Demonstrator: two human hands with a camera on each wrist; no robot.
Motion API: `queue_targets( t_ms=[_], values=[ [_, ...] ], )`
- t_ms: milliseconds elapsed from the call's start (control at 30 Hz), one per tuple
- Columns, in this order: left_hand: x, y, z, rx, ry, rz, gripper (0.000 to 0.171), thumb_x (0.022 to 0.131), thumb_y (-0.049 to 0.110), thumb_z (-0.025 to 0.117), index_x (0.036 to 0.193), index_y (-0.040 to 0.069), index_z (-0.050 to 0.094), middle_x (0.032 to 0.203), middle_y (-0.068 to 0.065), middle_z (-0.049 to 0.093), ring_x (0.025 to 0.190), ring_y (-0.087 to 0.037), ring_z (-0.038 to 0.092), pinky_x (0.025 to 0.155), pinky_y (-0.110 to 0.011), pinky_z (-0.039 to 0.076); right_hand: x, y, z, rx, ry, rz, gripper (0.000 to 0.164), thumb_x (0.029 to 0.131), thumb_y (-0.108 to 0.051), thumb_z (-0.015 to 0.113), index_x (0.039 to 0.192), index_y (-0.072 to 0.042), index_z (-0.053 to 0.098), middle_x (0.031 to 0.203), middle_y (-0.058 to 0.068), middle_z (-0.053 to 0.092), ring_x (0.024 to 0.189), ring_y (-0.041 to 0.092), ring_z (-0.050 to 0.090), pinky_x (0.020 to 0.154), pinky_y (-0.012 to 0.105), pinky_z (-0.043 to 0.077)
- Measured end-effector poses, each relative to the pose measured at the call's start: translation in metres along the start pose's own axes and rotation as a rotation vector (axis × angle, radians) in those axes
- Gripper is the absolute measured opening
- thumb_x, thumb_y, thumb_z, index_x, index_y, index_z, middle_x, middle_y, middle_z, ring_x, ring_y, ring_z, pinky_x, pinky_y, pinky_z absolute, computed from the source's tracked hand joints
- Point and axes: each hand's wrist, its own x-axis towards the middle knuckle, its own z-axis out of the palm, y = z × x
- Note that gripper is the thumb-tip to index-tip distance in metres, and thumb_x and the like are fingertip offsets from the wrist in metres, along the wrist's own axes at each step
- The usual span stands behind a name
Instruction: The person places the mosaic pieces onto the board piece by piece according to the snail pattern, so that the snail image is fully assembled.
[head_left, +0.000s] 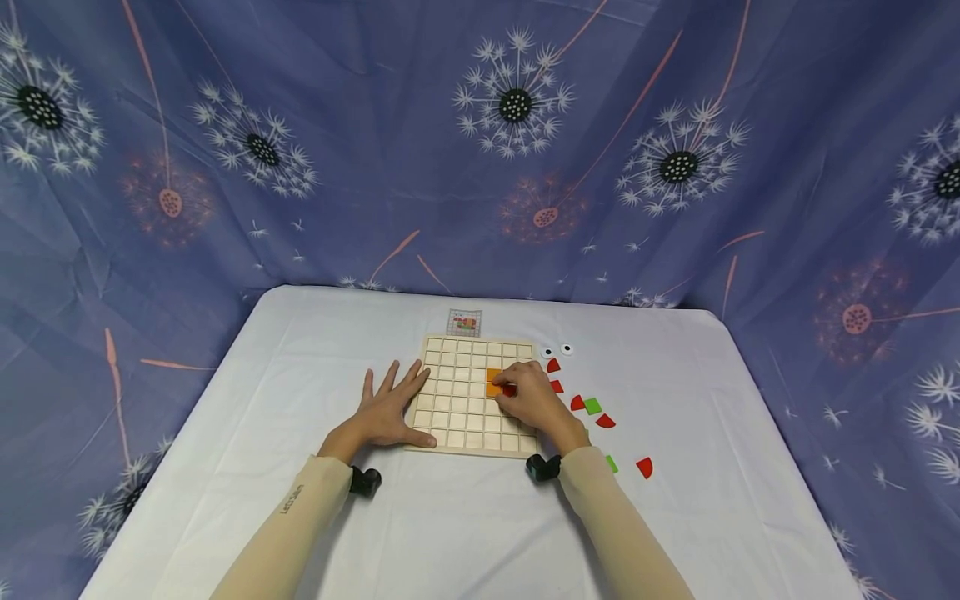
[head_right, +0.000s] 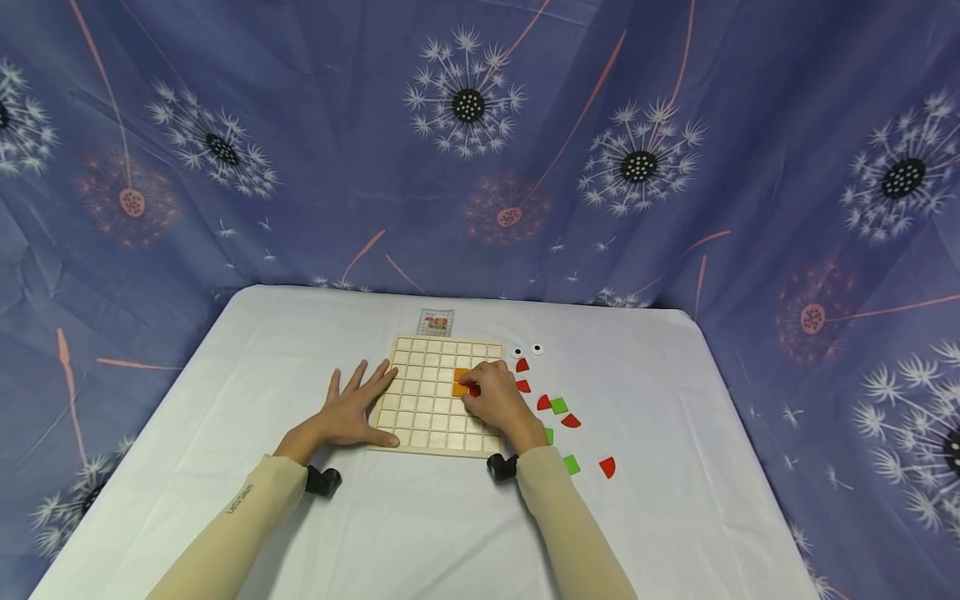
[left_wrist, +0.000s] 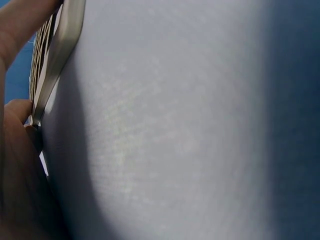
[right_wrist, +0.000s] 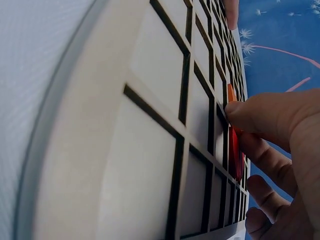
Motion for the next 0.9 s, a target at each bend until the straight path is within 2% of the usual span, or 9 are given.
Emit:
queue_targets(
  t_ms=[700,900],
  values=[
    [-0.0008,0.0032,-0.0014,-0.001,0.006,-0.001,0.129,0.068,0.07,0.084,0.166,0.016,0.02,0.175,-0.007,0.007,0.159,-0.045,-0.004,0.118,-0.073,-0.015,-0.0038,-0.0011,0.0003,0.022,0.016,0.007,0.024,0.091,-0.018,0.077,0.115,-0.014,0.079,0.118,0.005,0.071,0.12,0.031,0.053,0.105,0.047,0.045],
    [-0.0019,0.0043,-0.0023,-0.008,0.012,0.005,0.128,0.069,0.068,0.085,0.166,0.015,0.021,0.175,-0.008,0.008,0.159,-0.046,-0.003,0.118,-0.074,-0.015,-0.0064,-0.0044,-0.0024,0.109,0.037,-0.025,0.027,0.089,-0.015,0.079,0.116,-0.01,0.078,0.118,0.007,0.072,0.116,0.03,0.057,0.105,0.047,0.046]
  ],
)
